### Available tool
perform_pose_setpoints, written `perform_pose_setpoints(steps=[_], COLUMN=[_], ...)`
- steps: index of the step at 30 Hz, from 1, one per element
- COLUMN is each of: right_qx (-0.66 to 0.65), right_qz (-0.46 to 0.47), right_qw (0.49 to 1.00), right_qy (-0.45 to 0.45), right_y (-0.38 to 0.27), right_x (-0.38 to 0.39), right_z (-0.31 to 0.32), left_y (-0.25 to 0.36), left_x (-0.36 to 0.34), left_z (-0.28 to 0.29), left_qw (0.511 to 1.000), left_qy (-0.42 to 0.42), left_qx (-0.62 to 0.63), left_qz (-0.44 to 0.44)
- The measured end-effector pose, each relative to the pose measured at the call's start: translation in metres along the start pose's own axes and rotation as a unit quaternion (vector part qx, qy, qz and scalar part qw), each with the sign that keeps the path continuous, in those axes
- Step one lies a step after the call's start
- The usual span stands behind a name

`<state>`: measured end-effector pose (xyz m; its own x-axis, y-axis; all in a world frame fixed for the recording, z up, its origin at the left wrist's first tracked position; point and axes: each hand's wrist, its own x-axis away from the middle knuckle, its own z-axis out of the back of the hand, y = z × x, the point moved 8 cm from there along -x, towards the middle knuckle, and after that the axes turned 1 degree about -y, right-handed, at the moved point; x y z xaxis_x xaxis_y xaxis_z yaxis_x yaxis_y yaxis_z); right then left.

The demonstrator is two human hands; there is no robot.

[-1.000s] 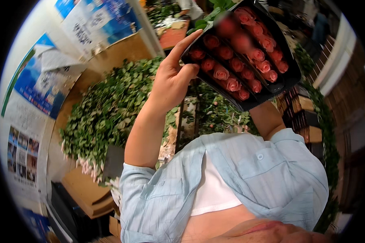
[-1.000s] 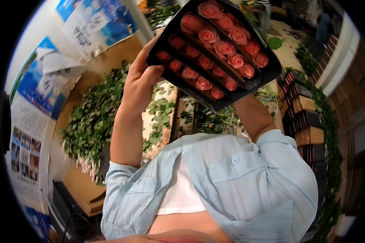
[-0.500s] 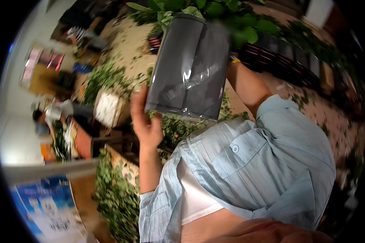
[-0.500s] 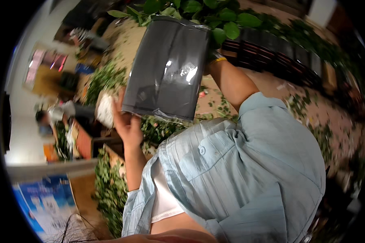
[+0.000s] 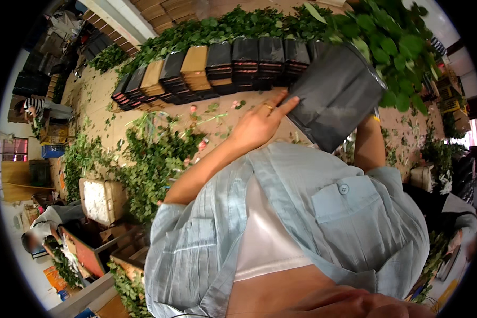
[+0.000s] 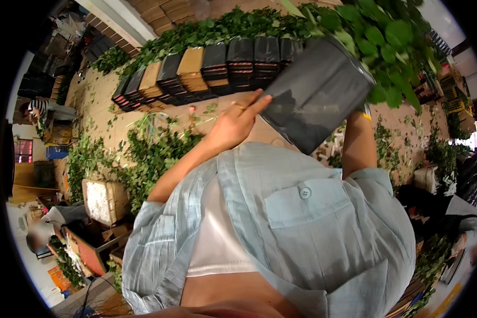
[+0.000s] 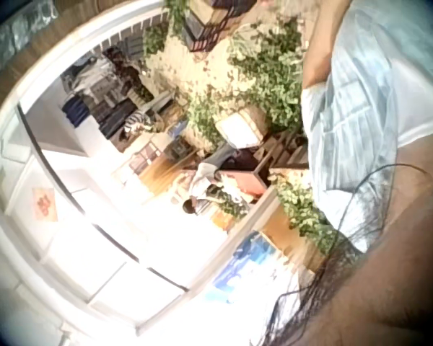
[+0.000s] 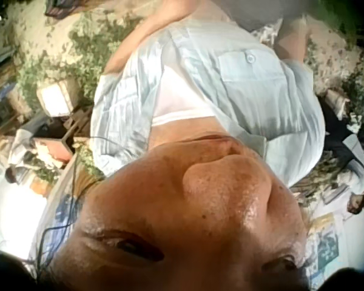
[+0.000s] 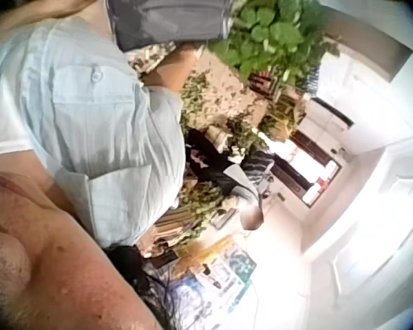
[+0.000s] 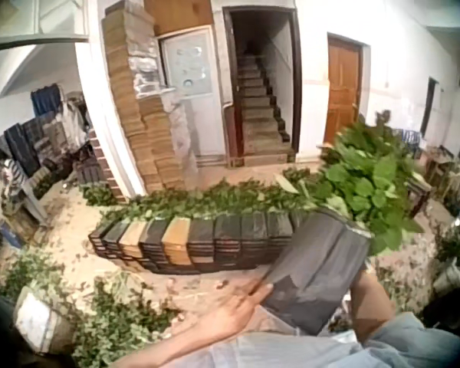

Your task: The person arranges artificial pink flowers and green leaves into a black rectangular container. They place the flowers and leaves into the container, adjust their positions, and then wrap the arrangement in clear plastic film.

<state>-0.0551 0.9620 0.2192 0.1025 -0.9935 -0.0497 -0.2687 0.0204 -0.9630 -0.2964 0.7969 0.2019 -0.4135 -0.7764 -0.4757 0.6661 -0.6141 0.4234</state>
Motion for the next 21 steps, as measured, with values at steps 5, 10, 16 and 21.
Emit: perform_pose_setpoints(steps=[5, 10, 16, 21], right_qx=[0.049, 0.111, 0.168, 0.193], right_qz=[0.004, 0.006, 0.002, -0.017], right_qw=[0.993, 0.967, 0.940, 0.934], right_qy=[0.111, 0.231, 0.296, 0.299], right_y=[0.006, -0.022, -0.041, -0.026], right_x=[-0.080, -0.127, -0.221, -0.329], right_z=[0.138, 0.271, 0.394, 0.495], left_y=[-0.047, -0.051, -0.078, -0.080], left_x=[-0.111, -0.218, -0.318, -0.388], left_z=[-0.129, -0.240, -0.375, -0.454], left_qw=[0.992, 0.961, 0.960, 0.946], left_qy=[-0.081, -0.172, -0.141, -0.134], left_qx=[0.028, 0.160, 0.116, 0.108], left_qz=[-0.093, -0.145, -0.212, -0.273])
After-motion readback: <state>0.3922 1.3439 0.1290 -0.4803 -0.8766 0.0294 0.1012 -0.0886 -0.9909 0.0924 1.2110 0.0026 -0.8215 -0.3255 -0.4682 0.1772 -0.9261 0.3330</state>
